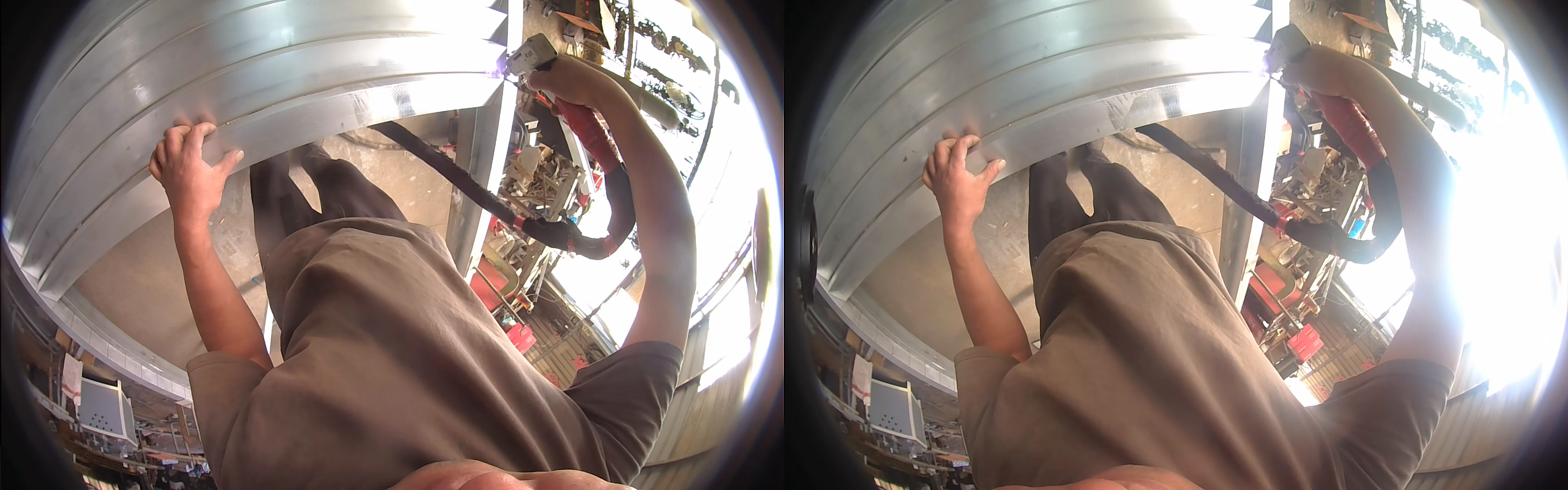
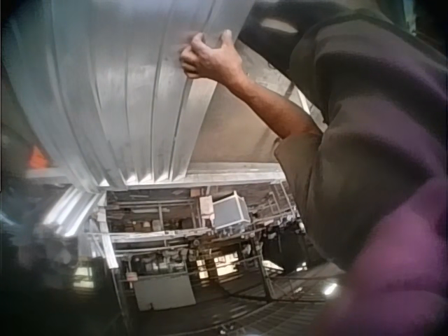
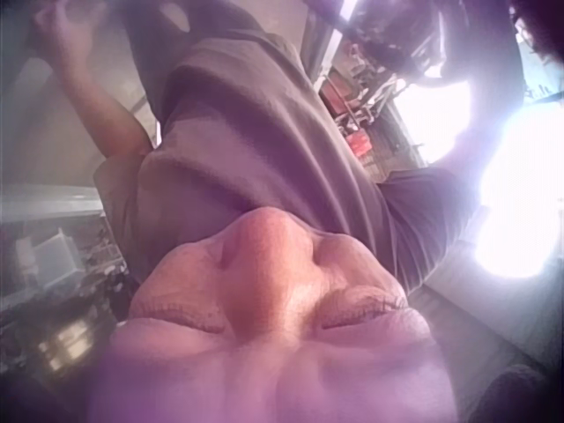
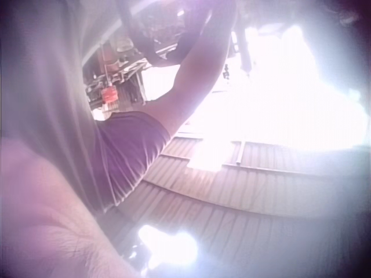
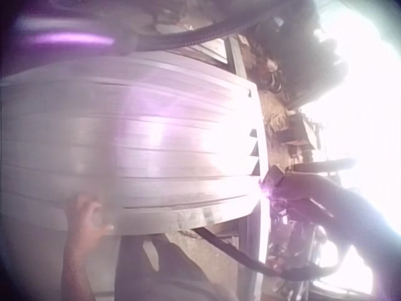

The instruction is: The person places long metal panels into a curved metal frame and secures them using a handheld welding tool. The person repeatedly positions each panel and welds it in place, building up a layered structure.

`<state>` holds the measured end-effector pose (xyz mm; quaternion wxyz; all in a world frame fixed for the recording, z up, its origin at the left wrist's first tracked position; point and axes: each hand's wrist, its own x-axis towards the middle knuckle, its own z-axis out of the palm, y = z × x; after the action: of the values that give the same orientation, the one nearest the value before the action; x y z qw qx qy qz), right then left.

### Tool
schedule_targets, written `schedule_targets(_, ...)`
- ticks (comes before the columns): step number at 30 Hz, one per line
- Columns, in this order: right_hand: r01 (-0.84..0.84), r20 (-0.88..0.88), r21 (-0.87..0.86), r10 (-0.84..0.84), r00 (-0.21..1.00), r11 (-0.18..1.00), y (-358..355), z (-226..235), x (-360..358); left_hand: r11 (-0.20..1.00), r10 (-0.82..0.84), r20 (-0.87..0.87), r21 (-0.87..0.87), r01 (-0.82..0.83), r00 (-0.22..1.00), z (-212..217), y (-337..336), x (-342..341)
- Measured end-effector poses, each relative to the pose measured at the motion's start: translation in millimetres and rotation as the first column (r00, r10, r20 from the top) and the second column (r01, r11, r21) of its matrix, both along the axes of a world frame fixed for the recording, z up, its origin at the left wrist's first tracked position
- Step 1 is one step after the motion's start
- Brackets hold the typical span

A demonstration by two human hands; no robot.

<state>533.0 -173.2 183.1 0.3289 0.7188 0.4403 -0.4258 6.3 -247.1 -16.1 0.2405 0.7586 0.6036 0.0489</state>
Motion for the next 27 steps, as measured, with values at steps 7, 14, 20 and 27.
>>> schedule_targets(7,0.013,0.056,0.0,-0.013,0.998,1.0,0,3,-5,1.0,0.001,0.006,0.003,-0.001,1.0,1,0,1)
schedule_targets(14,0.014,0.07,-0.017,-0.013,0.997,1.0,-2,7,-5,1.0,0.005,0.007,-0.004,-0.005,1.0,2,0,2)
schedule_targets(20,0.244,0.071,0.2,-0.263,0.962,0.949,-21,41,-7,1.0,-0.003,-0.005,0.011,0.004,1.0,-1,-1,1)
schedule_targets(27,0.491,-0.057,0.565,-0.563,0.825,0.663,-104,89,27,0.998,-0.027,0.01,0.054,0.027,1.0,-4,-3,1)
